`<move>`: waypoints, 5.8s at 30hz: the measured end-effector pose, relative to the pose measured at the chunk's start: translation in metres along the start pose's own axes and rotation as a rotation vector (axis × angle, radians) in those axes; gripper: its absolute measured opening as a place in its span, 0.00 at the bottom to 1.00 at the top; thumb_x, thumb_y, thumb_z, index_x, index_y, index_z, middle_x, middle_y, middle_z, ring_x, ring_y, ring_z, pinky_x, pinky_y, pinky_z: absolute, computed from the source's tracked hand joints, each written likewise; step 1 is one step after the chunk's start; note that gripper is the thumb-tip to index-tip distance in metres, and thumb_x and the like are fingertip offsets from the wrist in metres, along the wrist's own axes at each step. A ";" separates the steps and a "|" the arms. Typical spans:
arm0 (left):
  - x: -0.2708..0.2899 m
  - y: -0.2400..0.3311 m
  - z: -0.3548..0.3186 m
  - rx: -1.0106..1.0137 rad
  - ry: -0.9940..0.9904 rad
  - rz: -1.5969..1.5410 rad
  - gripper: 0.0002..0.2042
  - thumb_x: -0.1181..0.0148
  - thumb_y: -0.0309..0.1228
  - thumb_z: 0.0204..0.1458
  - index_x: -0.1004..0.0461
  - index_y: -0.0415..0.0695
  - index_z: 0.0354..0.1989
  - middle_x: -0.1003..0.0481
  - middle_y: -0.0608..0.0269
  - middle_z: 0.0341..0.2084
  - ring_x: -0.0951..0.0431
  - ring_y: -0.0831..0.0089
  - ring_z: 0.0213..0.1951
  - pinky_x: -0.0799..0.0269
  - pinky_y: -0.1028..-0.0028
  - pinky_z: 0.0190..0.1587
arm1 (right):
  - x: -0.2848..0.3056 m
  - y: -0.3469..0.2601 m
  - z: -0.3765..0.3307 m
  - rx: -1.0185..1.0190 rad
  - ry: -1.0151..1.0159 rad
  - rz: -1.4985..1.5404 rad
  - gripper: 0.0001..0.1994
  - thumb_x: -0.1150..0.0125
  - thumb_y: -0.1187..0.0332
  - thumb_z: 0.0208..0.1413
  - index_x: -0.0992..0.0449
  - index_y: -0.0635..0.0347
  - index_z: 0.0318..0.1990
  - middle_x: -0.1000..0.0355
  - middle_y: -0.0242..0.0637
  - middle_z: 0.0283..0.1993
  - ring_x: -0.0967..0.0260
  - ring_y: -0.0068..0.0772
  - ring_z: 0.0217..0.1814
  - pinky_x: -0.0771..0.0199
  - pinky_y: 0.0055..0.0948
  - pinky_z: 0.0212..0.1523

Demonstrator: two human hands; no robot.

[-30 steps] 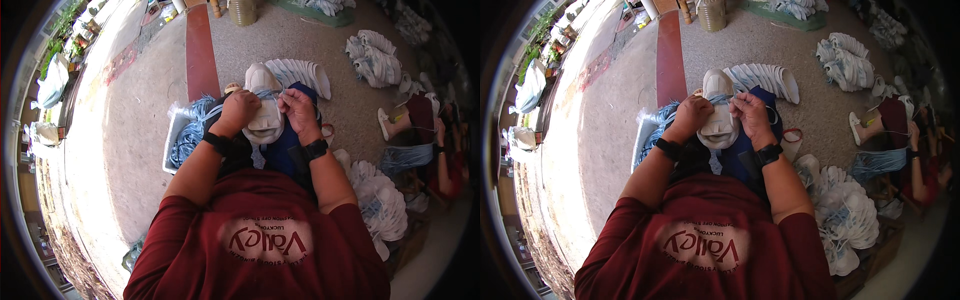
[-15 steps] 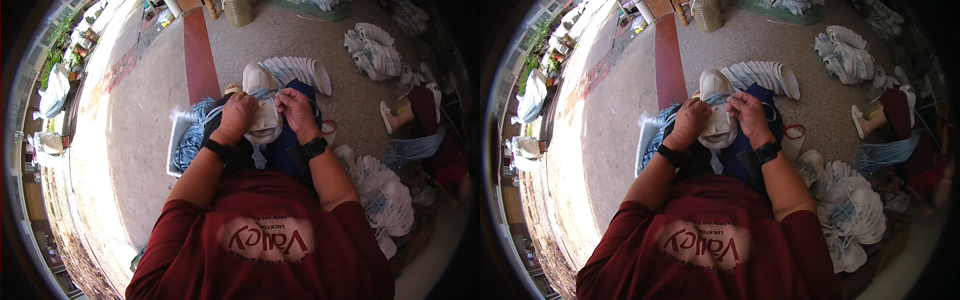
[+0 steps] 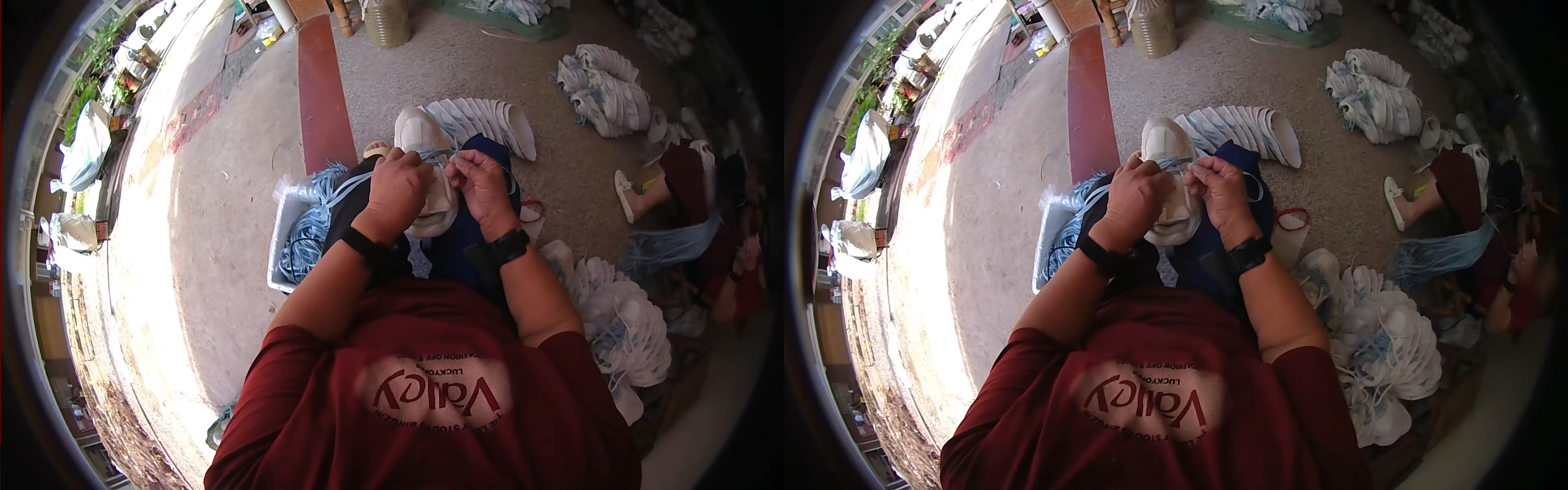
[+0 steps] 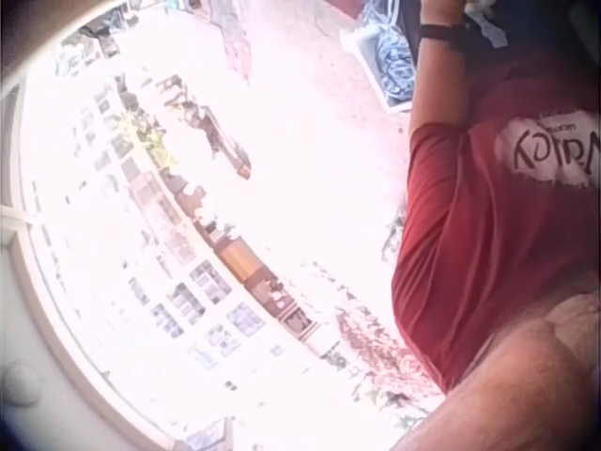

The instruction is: Insert and thread laces through the eyelets of several white sneakers.

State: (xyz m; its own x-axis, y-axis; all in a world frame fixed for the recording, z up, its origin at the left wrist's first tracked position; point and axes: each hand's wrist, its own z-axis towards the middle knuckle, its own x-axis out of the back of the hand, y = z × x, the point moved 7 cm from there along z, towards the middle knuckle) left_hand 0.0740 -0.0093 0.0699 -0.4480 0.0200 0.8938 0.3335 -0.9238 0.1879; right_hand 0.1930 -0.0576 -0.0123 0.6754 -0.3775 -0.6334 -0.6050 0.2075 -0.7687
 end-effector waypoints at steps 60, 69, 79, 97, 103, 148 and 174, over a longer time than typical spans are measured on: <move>-0.001 -0.050 -0.032 0.243 0.096 -0.351 0.09 0.43 0.32 0.44 0.25 0.40 0.31 0.27 0.54 0.25 0.26 0.56 0.34 0.31 0.64 0.38 | -0.089 -0.007 -0.014 0.770 -0.159 -1.598 0.04 0.46 0.81 0.35 0.33 0.62 0.21 0.35 0.45 0.31 0.36 0.47 0.39 0.36 0.39 0.38; -0.016 -0.054 -0.022 0.334 0.050 -0.451 0.07 0.42 0.30 0.42 0.25 0.40 0.26 0.25 0.53 0.26 0.25 0.55 0.32 0.30 0.65 0.36 | -0.075 -0.007 -0.008 0.721 -0.132 -1.509 0.03 0.42 0.77 0.37 0.29 0.61 0.22 0.32 0.40 0.30 0.35 0.43 0.40 0.36 0.39 0.37; -0.030 -0.106 -0.051 0.620 0.173 -0.938 0.03 0.46 0.24 0.51 0.28 0.37 0.29 0.28 0.70 0.24 0.32 0.82 0.26 0.33 0.80 0.31 | -0.073 -0.021 -0.025 0.579 -0.262 -1.292 0.07 0.38 0.75 0.39 0.24 0.61 0.30 0.34 0.42 0.36 0.33 0.43 0.39 0.33 0.33 0.44; -0.055 -0.079 -0.037 0.877 0.176 -1.969 0.04 0.54 0.27 0.58 0.37 0.46 0.30 0.32 0.65 0.21 0.36 0.80 0.19 0.44 0.85 0.18 | -0.096 -0.021 -0.023 0.578 -0.406 -1.387 0.06 0.43 0.79 0.42 0.28 0.63 0.30 0.33 0.41 0.33 0.32 0.41 0.36 0.32 0.32 0.37; -0.054 -0.078 -0.035 0.874 0.186 -1.973 0.04 0.54 0.26 0.57 0.37 0.46 0.30 0.32 0.65 0.21 0.36 0.81 0.19 0.44 0.85 0.18 | -0.100 -0.012 -0.016 0.634 -0.418 -1.305 0.03 0.45 0.78 0.44 0.30 0.64 0.28 0.33 0.44 0.30 0.32 0.44 0.33 0.33 0.35 0.35; -0.008 -0.040 0.003 0.025 -0.155 0.154 0.05 0.49 0.28 0.44 0.28 0.43 0.24 0.25 0.57 0.24 0.23 0.62 0.30 0.28 0.65 0.34 | -0.097 -0.019 0.007 0.745 -0.350 -2.069 0.02 0.45 0.74 0.39 0.28 0.62 0.21 0.32 0.48 0.23 0.29 0.48 0.24 0.28 0.39 0.25; -0.006 -0.046 -0.008 0.252 0.004 -0.016 0.05 0.50 0.26 0.45 0.31 0.41 0.29 0.27 0.53 0.27 0.23 0.58 0.30 0.28 0.65 0.32 | -0.062 -0.023 0.001 0.695 0.058 -1.708 0.04 0.43 0.74 0.40 0.28 0.65 0.26 0.30 0.49 0.23 0.31 0.50 0.29 0.31 0.38 0.31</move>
State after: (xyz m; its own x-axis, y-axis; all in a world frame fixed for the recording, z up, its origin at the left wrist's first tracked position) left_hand 0.0549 0.0304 0.0526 -0.4579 0.0316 0.8884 0.5228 -0.7987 0.2978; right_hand 0.1659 -0.0380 0.0445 0.2696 -0.5752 0.7723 0.9124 -0.1040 -0.3959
